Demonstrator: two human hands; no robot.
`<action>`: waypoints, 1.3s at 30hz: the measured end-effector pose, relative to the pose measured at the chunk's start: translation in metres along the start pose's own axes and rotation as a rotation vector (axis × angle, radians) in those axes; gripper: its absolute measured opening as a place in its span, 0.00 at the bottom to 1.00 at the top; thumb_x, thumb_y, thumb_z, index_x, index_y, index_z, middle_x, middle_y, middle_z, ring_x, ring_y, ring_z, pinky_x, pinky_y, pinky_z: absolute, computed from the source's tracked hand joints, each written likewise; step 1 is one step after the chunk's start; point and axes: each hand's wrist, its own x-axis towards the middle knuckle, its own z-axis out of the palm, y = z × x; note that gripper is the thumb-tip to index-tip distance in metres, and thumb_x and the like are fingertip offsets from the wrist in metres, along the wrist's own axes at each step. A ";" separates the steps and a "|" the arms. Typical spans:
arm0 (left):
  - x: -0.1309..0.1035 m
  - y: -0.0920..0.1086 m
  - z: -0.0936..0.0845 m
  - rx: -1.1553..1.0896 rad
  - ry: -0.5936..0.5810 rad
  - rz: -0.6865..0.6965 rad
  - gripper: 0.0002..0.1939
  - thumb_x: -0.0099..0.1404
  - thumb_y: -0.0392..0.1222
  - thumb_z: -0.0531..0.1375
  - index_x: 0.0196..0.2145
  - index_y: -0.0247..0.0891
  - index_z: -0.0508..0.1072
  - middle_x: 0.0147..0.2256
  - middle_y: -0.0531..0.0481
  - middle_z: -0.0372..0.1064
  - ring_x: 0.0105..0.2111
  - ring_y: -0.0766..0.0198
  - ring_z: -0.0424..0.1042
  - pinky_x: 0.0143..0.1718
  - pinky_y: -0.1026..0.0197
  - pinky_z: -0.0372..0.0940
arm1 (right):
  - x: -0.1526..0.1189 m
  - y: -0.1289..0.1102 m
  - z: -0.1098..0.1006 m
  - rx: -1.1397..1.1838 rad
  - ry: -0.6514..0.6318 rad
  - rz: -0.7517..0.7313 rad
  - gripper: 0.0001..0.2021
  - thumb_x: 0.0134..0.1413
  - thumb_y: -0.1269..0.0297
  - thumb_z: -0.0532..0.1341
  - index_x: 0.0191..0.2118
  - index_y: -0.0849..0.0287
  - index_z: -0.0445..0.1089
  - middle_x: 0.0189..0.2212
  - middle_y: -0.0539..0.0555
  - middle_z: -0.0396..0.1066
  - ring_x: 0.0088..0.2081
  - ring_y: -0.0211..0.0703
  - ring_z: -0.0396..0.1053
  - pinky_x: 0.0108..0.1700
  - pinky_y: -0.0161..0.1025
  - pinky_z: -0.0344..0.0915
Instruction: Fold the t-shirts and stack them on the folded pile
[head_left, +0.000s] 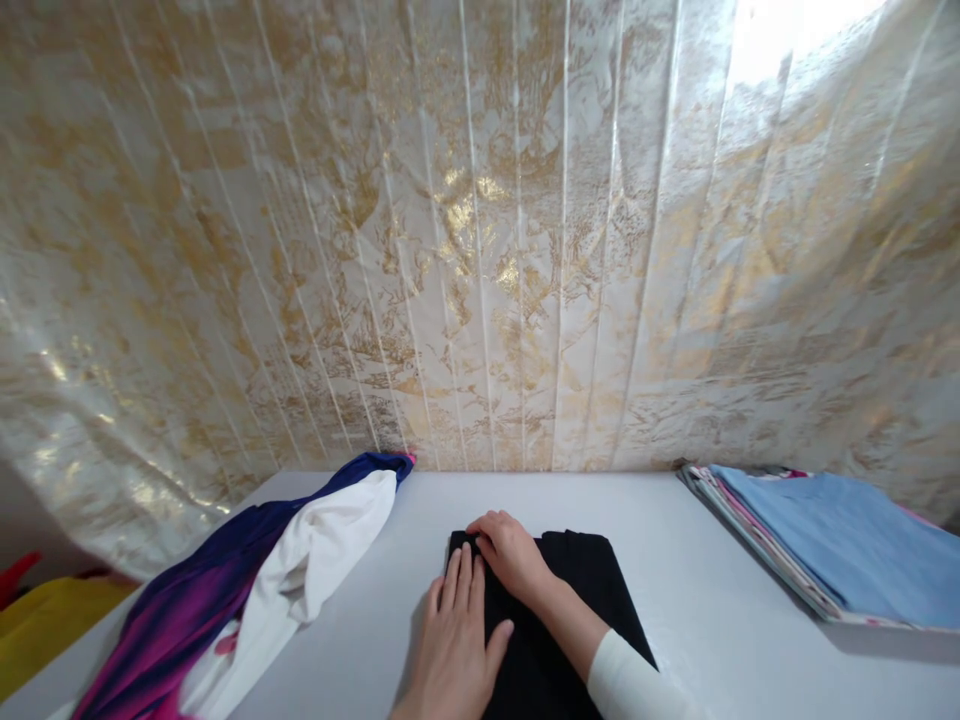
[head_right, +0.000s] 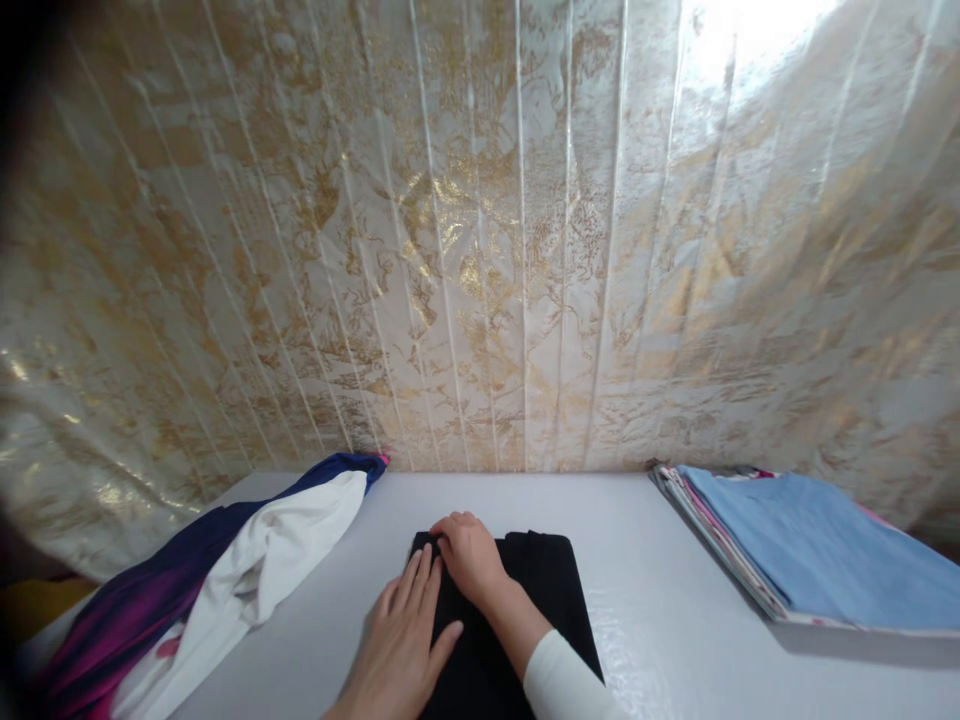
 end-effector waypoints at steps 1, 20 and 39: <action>0.000 -0.001 -0.001 -0.003 -0.001 -0.001 0.31 0.66 0.51 0.51 0.62 0.32 0.59 0.64 0.38 0.48 0.63 0.44 0.50 0.58 0.43 0.55 | -0.004 -0.001 -0.007 0.000 0.000 -0.004 0.16 0.57 0.77 0.50 0.44 0.59 0.72 0.40 0.54 0.75 0.44 0.42 0.70 0.49 0.38 0.61; 0.021 0.013 -0.028 -0.064 -0.087 -0.020 0.33 0.69 0.52 0.48 0.65 0.27 0.52 0.65 0.37 0.41 0.65 0.47 0.43 0.61 0.44 0.52 | -0.108 0.030 -0.041 -0.369 -0.057 0.316 0.30 0.61 0.47 0.50 0.65 0.56 0.55 0.67 0.55 0.44 0.68 0.52 0.38 0.65 0.53 0.46; 0.022 0.002 -0.046 -0.091 -0.158 0.146 0.26 0.72 0.46 0.48 0.63 0.33 0.56 0.65 0.43 0.45 0.65 0.53 0.47 0.62 0.46 0.50 | -0.127 0.016 -0.045 -0.327 -0.107 0.262 0.29 0.61 0.51 0.51 0.66 0.51 0.51 0.67 0.51 0.40 0.68 0.50 0.37 0.65 0.52 0.45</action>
